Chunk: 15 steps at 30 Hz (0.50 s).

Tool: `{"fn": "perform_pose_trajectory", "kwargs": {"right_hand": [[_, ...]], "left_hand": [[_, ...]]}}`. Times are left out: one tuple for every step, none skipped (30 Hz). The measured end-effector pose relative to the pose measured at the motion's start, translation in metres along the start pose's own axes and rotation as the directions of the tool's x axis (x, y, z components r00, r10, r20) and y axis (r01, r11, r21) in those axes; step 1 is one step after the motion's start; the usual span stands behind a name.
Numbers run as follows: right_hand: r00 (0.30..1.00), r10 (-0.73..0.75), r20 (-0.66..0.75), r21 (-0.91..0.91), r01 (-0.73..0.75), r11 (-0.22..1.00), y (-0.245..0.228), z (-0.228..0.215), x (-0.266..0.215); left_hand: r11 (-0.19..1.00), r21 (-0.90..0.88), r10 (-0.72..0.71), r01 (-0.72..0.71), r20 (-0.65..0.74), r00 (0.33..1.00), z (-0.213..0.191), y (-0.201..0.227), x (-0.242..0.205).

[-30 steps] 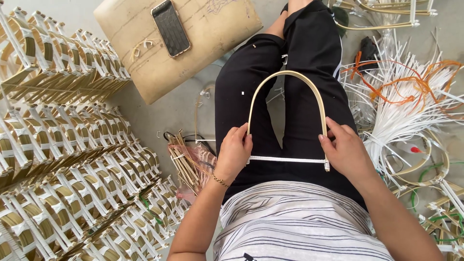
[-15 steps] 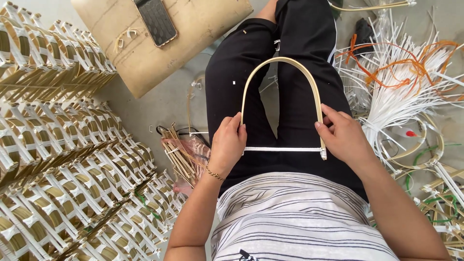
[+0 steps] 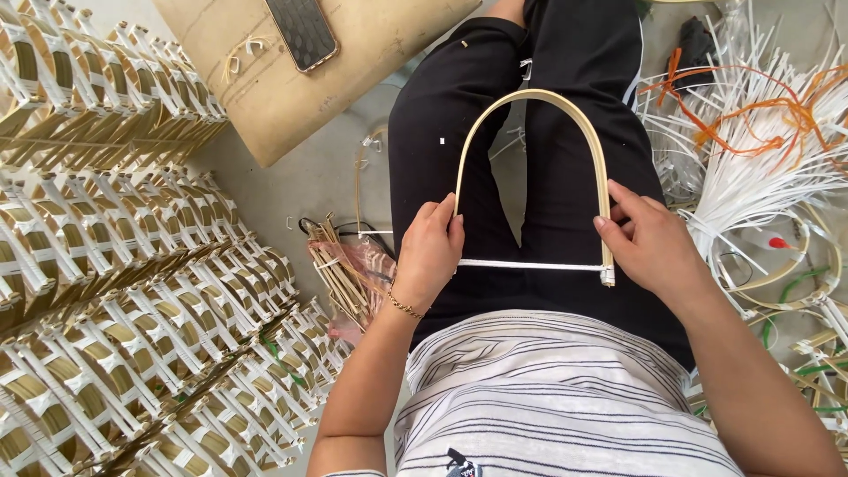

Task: The person assembles lantern frames by gluing white plastic strips to curved bamboo pieces, trimming the excess with shears, and securing the joints with white tape.

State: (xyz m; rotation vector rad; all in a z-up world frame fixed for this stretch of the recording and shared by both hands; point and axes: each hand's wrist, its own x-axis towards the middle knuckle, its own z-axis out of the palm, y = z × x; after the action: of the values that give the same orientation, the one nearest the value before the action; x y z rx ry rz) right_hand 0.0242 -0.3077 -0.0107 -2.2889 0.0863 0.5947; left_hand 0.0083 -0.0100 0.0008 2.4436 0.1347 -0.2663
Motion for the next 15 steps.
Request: {"fn": "perform_pose_trajectory", "kwargs": {"right_hand": [[1.0, 0.001, 0.0, 0.001, -0.001, 1.0, 0.001, 0.0, 0.001], [1.0, 0.001, -0.002, 0.001, -0.001, 1.0, 0.002, 0.001, 0.001], [1.0, 0.003, -0.005, 0.001, -0.003, 1.0, 0.003, 0.001, 0.001], [1.0, 0.005, -0.006, 0.002, -0.005, 1.0, 0.005, 0.002, 0.001], [1.0, -0.002, -0.011, 0.0, 0.002, 1.0, 0.007, 0.003, 0.002], [1.0, -0.01, -0.015, -0.003, 0.01, 1.0, 0.009, 0.004, 0.003], [1.0, -0.009, -0.016, -0.002, 0.009, 1.0, 0.008, 0.004, 0.002], [1.0, -0.011, -0.017, 0.0, 0.011, 1.0, 0.007, 0.003, 0.002], [1.0, -0.013, -0.02, 0.001, 0.013, 1.0, 0.006, 0.003, 0.002], [1.0, -0.011, -0.022, 0.001, 0.011, 1.0, 0.006, 0.003, 0.002], [1.0, -0.014, -0.025, 0.0, 0.014, 1.0, 0.007, 0.003, 0.002], [0.999, -0.017, -0.028, -0.001, 0.017, 1.0, 0.007, 0.004, 0.002], [0.999, -0.012, -0.032, -0.003, 0.012, 1.0, 0.009, 0.004, 0.002], [0.999, -0.027, -0.035, -0.008, 0.027, 1.0, 0.011, 0.005, 0.002], [0.998, -0.04, -0.038, -0.013, 0.04, 0.999, 0.014, 0.006, 0.002]], "left_hand": [[1.0, 0.0, 0.001, -0.001, 0.001, 1.0, 0.0, 0.0, 0.0], [1.0, -0.001, 0.006, -0.006, -0.012, 1.0, 0.0, 0.001, 0.0], [1.0, -0.003, 0.012, -0.012, -0.024, 1.0, 0.001, 0.002, 0.0], [1.0, -0.003, 0.013, -0.013, -0.022, 1.0, 0.001, 0.002, 0.0], [1.0, -0.006, 0.007, -0.007, -0.026, 1.0, 0.001, 0.002, 0.001], [1.0, -0.009, 0.001, -0.001, -0.029, 1.0, 0.001, 0.002, 0.001], [1.0, -0.009, 0.002, -0.002, -0.028, 1.0, 0.003, 0.001, 0.001], [1.0, -0.002, 0.001, -0.001, -0.033, 0.999, 0.004, 0.0, 0.002], [1.0, 0.005, 0.001, -0.001, -0.037, 0.999, 0.005, -0.001, 0.002], [1.0, 0.005, 0.003, -0.003, -0.036, 0.999, 0.007, -0.002, 0.002], [1.0, 0.023, 0.016, -0.015, -0.053, 0.998, 0.01, -0.004, 0.002], [0.999, 0.041, 0.03, -0.027, -0.07, 0.997, 0.013, -0.006, 0.002], [0.999, 0.037, 0.033, -0.031, -0.066, 0.997, 0.014, -0.005, 0.001], [0.998, 0.045, 0.041, -0.037, -0.085, 0.996, 0.015, -0.005, 0.0], [0.998, 0.055, 0.049, -0.044, -0.102, 0.994, 0.017, -0.004, -0.001]]}}
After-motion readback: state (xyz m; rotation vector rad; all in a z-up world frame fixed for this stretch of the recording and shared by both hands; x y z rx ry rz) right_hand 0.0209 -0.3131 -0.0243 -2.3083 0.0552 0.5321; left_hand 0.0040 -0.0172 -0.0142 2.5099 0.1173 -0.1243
